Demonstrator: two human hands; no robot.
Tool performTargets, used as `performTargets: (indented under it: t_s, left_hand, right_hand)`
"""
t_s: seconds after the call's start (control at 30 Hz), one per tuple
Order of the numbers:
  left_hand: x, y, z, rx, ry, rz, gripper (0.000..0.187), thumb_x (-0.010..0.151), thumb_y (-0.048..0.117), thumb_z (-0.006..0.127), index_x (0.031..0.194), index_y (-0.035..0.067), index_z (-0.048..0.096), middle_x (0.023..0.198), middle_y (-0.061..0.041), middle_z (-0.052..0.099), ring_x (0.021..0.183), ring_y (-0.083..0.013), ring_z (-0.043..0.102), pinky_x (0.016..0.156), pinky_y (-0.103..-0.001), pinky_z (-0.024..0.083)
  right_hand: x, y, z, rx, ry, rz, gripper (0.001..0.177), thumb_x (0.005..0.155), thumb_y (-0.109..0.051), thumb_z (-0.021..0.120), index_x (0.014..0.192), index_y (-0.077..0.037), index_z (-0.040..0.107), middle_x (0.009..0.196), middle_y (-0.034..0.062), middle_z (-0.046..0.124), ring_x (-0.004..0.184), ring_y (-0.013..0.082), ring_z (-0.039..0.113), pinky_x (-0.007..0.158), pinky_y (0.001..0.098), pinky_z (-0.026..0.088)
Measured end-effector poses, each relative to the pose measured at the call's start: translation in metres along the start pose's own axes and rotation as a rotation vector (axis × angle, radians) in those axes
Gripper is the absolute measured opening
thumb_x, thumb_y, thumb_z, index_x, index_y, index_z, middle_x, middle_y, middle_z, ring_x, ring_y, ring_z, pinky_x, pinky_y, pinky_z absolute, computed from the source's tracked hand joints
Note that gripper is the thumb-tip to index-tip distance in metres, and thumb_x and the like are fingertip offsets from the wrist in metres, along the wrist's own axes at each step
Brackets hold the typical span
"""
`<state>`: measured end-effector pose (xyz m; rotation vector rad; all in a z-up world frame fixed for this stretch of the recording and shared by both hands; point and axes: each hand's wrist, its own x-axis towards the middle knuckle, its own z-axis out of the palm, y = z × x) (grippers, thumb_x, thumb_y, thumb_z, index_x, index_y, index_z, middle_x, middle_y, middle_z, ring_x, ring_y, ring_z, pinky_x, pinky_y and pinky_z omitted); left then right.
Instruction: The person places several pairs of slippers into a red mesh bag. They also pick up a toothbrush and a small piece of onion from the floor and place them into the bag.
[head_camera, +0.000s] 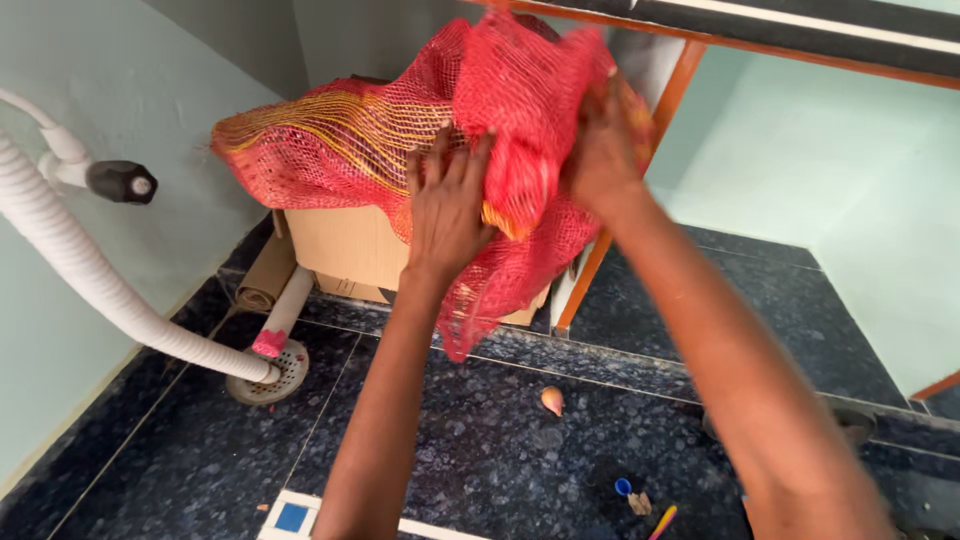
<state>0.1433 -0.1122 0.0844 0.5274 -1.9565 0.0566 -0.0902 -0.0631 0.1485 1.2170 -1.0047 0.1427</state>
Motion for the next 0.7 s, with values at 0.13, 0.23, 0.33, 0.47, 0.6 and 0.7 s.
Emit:
performTargets:
  t_s: [0.13,0.23,0.33,0.47,0.6,0.7]
  left_hand:
    - [-0.03,-0.016,0.026,0.364,0.076,0.197,0.073,0.079,0.013,0.075,0.147,0.026,0.053,0.149,-0.011,0.051,0.147,-0.0363,0.04,0.118,-0.064,0.025]
    - [-0.028,-0.059,0.051,0.483,0.16,0.205,0.042,0.099,0.016,0.061,0.141,0.022,0.062,0.148,-0.009,0.054,0.144,-0.0377,0.042,0.113,-0.071,0.023]
    - [0.034,-0.116,0.067,0.474,0.207,-0.213,0.042,0.112,0.032,0.056,0.151,0.014,0.058,0.151,-0.014,0.051,0.146,-0.0375,0.042,0.114,-0.08,0.018]
    - [0.077,-0.147,0.051,0.047,-0.291,-0.529,0.061,0.086,0.022,0.062,0.145,0.031,0.052,0.16,0.004,0.044,0.146,-0.0271,0.038,0.111,-0.082,0.018]
    - [0.005,-0.107,0.049,0.263,-0.065,-0.221,0.082,0.082,0.041,0.074,0.155,0.033,0.039,0.167,-0.004,0.022,0.152,-0.0383,0.015,0.111,-0.083,0.016]
    - [-0.041,-0.078,0.032,0.131,-0.106,-0.223,0.105,0.075,0.056,0.082,0.162,0.031,0.03,0.17,-0.011,0.006,0.152,-0.0487,0.0,0.108,-0.086,0.016]
  right_hand:
    - [0.006,0.069,-0.039,-0.077,-0.655,-0.101,0.018,0.098,-0.017,0.061,0.09,-0.018,0.077,0.079,0.0044,0.072,0.089,0.0215,0.068,0.112,0.0519,0.036]
    - [-0.012,0.107,-0.069,-0.111,-0.524,-0.138,0.018,0.101,-0.017,0.06,0.086,-0.017,0.071,0.065,0.0032,0.067,0.069,0.0174,0.066,0.094,0.0452,0.042]
    - [-0.04,0.139,-0.092,-0.17,-0.532,-0.135,0.016,0.099,-0.017,0.061,0.084,-0.018,0.068,0.065,0.0025,0.066,0.065,0.0165,0.063,0.088,0.0428,0.043]
    - [-0.061,0.186,-0.11,-0.257,-0.541,-0.119,0.015,0.102,-0.015,0.062,0.089,-0.017,0.068,0.065,0.0009,0.062,0.057,0.0163,0.061,0.075,0.0418,0.044]
    - [-0.067,0.166,-0.116,-0.137,-0.552,0.038,0.011,0.102,-0.022,0.062,0.094,-0.015,0.066,0.073,0.0021,0.064,0.063,0.0206,0.063,0.065,0.0403,0.044]
    - [-0.057,0.119,-0.118,0.084,-0.495,-0.063,0.029,0.096,-0.031,0.066,0.123,-0.021,0.069,0.092,0.0082,0.068,0.082,0.027,0.068,0.07,0.0436,0.05]
